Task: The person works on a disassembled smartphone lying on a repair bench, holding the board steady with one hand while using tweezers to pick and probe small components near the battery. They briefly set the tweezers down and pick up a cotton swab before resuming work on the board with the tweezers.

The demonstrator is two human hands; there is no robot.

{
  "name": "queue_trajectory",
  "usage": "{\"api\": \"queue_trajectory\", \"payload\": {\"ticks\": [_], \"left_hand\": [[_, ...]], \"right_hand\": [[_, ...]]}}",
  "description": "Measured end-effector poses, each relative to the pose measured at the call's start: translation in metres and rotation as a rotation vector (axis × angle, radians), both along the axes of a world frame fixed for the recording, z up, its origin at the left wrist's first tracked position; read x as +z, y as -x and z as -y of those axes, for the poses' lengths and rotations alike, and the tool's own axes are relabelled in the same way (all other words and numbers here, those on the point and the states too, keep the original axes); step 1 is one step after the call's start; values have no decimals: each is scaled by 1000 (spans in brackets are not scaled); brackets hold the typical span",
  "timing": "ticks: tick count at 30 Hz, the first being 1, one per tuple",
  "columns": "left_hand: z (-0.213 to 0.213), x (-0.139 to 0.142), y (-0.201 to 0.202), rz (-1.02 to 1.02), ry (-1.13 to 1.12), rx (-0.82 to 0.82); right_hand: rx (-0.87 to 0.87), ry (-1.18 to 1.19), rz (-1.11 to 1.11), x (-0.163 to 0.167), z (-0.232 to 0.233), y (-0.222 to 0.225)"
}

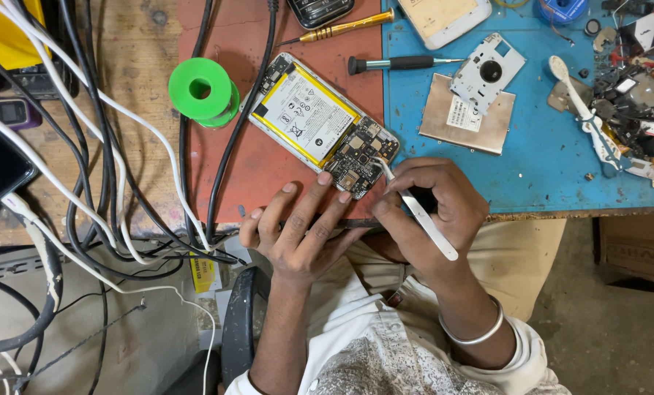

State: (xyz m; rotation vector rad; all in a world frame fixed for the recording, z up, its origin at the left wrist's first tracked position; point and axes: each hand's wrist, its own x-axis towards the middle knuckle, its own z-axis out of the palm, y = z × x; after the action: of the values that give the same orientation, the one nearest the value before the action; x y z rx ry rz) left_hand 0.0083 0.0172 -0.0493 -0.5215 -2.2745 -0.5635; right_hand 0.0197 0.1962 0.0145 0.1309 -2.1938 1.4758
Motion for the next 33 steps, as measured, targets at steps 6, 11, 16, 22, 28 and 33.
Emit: {"api": "queue_trajectory", "payload": {"ticks": [6,11,16,22,28,33], "left_hand": [[0,-1,0,14,-11,-8],[0,-2,1,-7,-12,1],[0,-2,-1,-4,-7,7],[0,-1,0,4,-12,-3],[1,-1,-1,18,-3,-12],[0,-1,0,2,-13,-2]], "right_hand": [[-5,-29,-3,1,-1,0],[56,-7,16,1,-2,1],[29,-21,17,0,-2,1],[0,-50,9,1,-3,2],[8,36,50,-1,-3,1],[52,-63,-9,-2,-4,0]]}}
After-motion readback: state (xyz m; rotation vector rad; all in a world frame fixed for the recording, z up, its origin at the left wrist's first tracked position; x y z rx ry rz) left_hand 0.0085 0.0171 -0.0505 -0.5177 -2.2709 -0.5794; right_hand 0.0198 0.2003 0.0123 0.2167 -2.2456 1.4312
